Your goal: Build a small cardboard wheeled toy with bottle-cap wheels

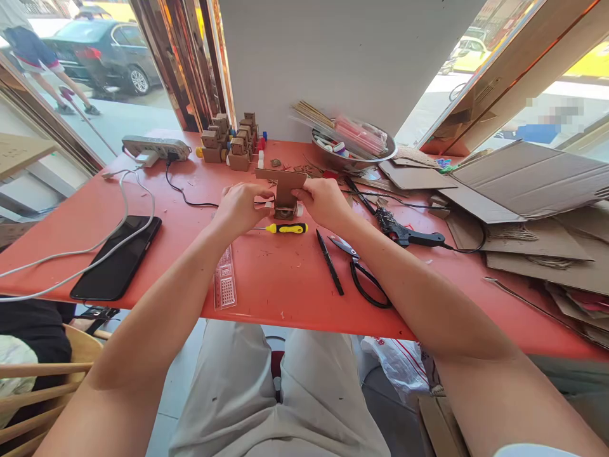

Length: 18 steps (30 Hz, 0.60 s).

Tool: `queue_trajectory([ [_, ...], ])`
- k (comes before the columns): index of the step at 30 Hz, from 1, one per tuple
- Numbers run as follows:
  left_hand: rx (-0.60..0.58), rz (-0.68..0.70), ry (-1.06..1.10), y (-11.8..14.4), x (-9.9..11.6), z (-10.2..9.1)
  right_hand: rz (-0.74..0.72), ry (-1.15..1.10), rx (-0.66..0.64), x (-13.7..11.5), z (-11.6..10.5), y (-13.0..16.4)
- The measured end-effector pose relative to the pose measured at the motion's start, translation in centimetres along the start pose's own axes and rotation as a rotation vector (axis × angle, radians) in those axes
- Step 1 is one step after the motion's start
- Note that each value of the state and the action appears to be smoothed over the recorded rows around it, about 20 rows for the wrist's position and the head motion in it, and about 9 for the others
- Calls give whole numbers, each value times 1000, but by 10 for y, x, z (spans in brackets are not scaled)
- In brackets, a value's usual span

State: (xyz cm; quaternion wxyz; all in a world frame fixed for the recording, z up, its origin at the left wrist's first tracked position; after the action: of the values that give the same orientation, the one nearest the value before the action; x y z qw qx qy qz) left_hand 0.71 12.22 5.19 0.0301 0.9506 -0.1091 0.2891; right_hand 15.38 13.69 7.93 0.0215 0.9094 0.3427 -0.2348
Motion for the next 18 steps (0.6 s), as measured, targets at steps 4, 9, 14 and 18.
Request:
queue_trajectory([
  [4, -7, -35, -29, 1, 1, 1, -6, 31, -17, -2, 2, -1],
  [9, 32, -31, -12, 0, 0, 0, -19, -2, -19, -4, 2, -1],
  [14, 47, -27, 44, -2, -6, 0, -27, -56, -8, -3, -1, -1],
  [18, 63, -2, 92, -3, -7, 0, -35, -82, -12, -3, 0, -1],
])
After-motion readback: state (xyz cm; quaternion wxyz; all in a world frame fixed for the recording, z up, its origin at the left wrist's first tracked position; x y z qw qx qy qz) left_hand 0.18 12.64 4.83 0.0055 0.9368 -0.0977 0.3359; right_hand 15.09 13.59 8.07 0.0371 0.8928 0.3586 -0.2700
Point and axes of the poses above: each hand's wrist, its own y-axis away from the middle knuckle, its own z-axis out of the palm, x = y × z, the point moved 10 cm from there along -y, towards the middle knuckle, and after that the axes turned 15 degrees about -x, right-handed, at the moved point
